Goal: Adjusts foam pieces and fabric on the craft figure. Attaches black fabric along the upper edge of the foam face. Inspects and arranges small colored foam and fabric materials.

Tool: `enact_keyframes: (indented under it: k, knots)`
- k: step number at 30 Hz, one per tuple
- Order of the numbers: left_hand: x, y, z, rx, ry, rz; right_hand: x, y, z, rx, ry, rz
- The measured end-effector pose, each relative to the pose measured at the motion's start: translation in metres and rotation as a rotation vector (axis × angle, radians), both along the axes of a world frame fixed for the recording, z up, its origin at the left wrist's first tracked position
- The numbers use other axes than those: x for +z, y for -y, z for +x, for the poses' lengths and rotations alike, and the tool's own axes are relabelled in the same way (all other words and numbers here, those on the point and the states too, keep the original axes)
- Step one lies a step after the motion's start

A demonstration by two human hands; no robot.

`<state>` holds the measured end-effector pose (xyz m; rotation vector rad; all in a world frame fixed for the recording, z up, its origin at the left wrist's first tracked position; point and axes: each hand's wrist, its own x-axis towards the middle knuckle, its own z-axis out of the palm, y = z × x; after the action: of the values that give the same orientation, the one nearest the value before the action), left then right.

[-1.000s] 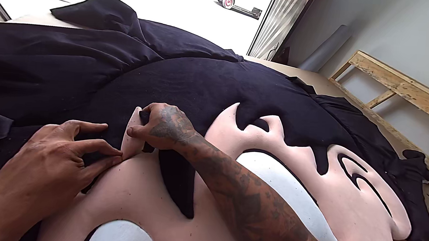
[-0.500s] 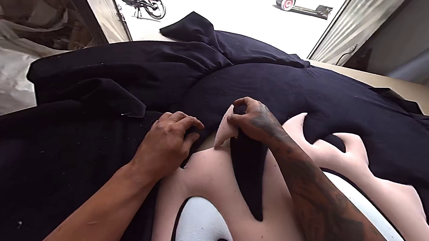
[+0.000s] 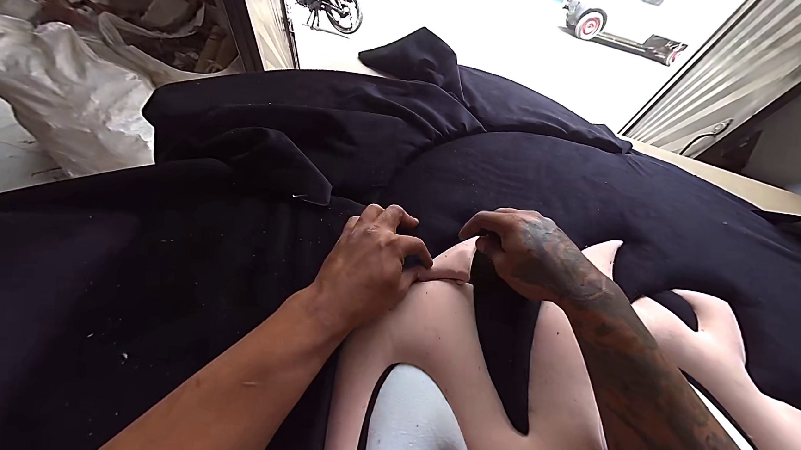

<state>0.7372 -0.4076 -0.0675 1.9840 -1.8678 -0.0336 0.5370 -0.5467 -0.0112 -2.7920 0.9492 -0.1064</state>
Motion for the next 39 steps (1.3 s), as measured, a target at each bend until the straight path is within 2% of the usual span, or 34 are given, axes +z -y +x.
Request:
enact_keyframes:
  k: [2, 7, 11, 15, 23, 33, 36, 39]
  knots:
    - [0.000, 0.000, 0.000, 0.008, -0.021, -0.019, -0.006, -0.001, 0.002, 0.124, 0.032, 0.061]
    - [0.002, 0.000, 0.001, 0.025, -0.049, -0.028, -0.011, -0.008, 0.012, -0.025, -0.175, -0.008]
    - [0.002, -0.001, 0.001, 0.020, -0.064, -0.018, -0.005, -0.005, 0.008, -0.023, -0.199, 0.007]
    - [0.003, -0.001, 0.001, 0.032, -0.083, -0.005, -0.008, 0.010, -0.006, 0.023, -0.077, 0.014]
    - [0.003, 0.000, 0.003, 0.028, -0.099, 0.012, -0.005, -0.004, 0.007, -0.035, -0.211, -0.080]
    - [0.007, -0.001, 0.003, 0.001, -0.072, 0.059, -0.006, 0.007, 0.010, 0.147, -0.285, -0.029]
    - [0.009, -0.003, 0.000, -0.029, 0.010, 0.118, -0.005, 0.007, 0.013, 0.160, -0.302, -0.017]
    - [0.009, -0.003, -0.001, -0.035, -0.001, 0.136, -0.005, 0.006, 0.014, 0.155, -0.301, -0.003]
